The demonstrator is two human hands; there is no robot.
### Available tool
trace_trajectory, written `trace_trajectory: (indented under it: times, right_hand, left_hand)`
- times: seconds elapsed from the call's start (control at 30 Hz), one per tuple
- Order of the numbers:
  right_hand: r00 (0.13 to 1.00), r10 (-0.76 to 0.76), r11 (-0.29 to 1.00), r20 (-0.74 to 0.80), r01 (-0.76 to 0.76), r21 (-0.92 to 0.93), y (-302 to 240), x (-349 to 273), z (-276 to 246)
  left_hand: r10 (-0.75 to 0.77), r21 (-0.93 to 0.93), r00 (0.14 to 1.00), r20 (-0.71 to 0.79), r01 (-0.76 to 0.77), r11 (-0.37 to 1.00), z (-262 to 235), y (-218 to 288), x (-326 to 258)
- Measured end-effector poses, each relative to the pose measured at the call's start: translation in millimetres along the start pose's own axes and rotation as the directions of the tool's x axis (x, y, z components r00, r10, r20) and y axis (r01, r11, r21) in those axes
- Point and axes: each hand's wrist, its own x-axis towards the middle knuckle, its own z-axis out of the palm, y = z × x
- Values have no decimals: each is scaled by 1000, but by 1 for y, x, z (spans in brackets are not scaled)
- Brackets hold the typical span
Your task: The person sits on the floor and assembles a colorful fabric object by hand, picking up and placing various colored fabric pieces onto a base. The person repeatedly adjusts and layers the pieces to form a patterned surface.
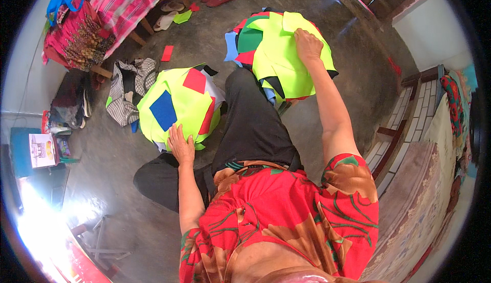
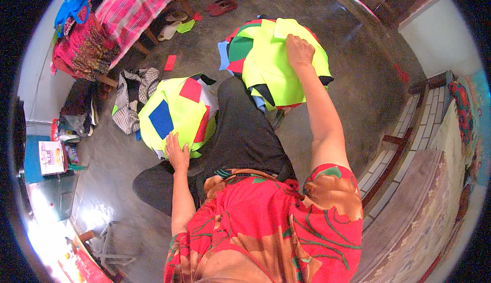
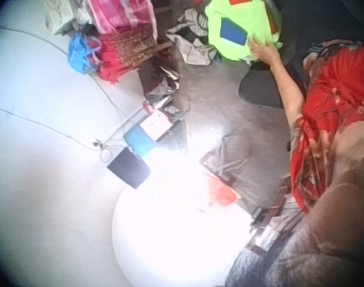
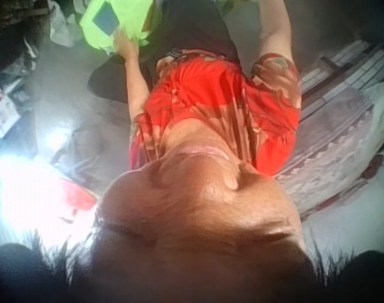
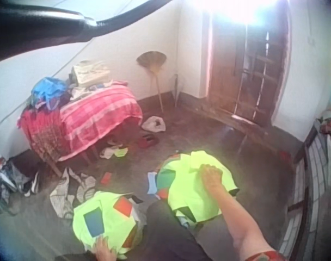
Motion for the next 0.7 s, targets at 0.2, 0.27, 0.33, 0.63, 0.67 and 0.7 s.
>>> trace_trajectory:
  times: [0.2, 0.27, 0.33, 0.63, 0.67, 0.7]
  right_hand:
    - [993, 72, 994, -93, -64, 89, 5, -7, -1]
    - [970, 242, 959, -30, -234, 162, 4, -5, -2]
    - [927, 368, 890, -69, -330, 314, 8, -4, 3]
    - [767, 641, 223, 24, -216, 951, 65, -4, 53]
    - [769, 637, 197, 57, -234, 952, 69, -4, 55]
    - [768, 635, 178, 77, -243, 954, 73, -5, 57]
  left_hand:
    - [8, -2, 1000, -14, -8, 1000, 3, 1, -1]
    - [7, 0, 1000, -17, -7, 1000, 1, 0, -2]
    - [6, 0, 1000, -9, -6, 1000, 0, 0, -2]
    - [-3, 5, 1000, -5, 3, 1000, 3, -1, -1]
    - [-5, 4, 1000, -4, 5, 1000, 3, -1, -1]
    - [-4, 2, 1000, -3, 4, 1000, 3, -1, -1]
